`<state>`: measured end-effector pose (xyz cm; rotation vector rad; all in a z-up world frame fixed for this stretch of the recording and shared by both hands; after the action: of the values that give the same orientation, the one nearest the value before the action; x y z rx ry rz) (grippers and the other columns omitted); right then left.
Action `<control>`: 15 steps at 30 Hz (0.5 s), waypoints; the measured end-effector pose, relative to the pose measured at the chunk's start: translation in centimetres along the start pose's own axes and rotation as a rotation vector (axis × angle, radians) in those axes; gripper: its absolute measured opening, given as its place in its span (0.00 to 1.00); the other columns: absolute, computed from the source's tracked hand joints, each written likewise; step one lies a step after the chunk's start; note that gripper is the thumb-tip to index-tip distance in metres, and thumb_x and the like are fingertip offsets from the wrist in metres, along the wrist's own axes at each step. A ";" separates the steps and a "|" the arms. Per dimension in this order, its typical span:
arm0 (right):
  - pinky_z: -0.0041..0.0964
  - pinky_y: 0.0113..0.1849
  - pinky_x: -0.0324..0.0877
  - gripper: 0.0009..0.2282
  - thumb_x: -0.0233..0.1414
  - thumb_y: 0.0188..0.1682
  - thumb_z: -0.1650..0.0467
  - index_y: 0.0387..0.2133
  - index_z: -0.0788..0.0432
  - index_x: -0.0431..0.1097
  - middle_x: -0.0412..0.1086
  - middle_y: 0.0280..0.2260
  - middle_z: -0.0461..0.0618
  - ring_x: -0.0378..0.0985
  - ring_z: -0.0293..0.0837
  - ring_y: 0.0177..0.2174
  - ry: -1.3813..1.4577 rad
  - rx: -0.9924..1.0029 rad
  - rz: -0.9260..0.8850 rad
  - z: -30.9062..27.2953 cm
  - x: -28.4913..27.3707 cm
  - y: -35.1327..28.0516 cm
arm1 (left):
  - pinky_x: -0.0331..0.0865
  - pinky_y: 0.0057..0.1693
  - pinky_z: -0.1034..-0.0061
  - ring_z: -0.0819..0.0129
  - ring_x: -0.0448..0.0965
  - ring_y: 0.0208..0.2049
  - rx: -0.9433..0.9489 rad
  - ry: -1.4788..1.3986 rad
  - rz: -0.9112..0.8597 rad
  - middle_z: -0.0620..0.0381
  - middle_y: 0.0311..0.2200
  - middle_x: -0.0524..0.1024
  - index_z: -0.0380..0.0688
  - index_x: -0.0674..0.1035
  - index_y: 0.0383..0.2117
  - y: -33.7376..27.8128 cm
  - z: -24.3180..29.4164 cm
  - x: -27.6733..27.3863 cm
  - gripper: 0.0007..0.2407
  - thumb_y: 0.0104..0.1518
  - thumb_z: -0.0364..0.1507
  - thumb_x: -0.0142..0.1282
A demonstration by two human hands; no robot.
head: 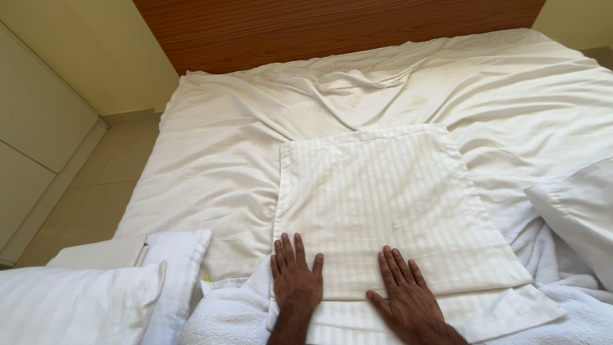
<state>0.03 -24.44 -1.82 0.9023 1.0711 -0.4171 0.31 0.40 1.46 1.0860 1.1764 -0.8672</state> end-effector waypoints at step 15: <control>0.52 0.64 0.32 0.34 0.27 0.57 0.49 0.67 0.63 0.36 0.35 0.68 0.56 0.32 0.50 0.69 -0.049 0.011 0.118 2.9 -0.7 -1.2 | 0.28 0.72 0.51 0.55 0.34 0.72 0.251 -0.065 0.517 0.45 0.71 0.38 0.39 0.48 0.67 -1.9 4.1 0.2 0.32 0.65 0.51 0.27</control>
<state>0.52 -27.55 -1.18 0.9551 0.9661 -0.3452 -0.33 -4.06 1.04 1.4704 0.6903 -0.6440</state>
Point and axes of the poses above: each hand's wrist, its own y-axis towards the middle knuckle, its own x-axis out of the palm, z = x × y, the point moved 2 cm from there along y, towards the middle knuckle
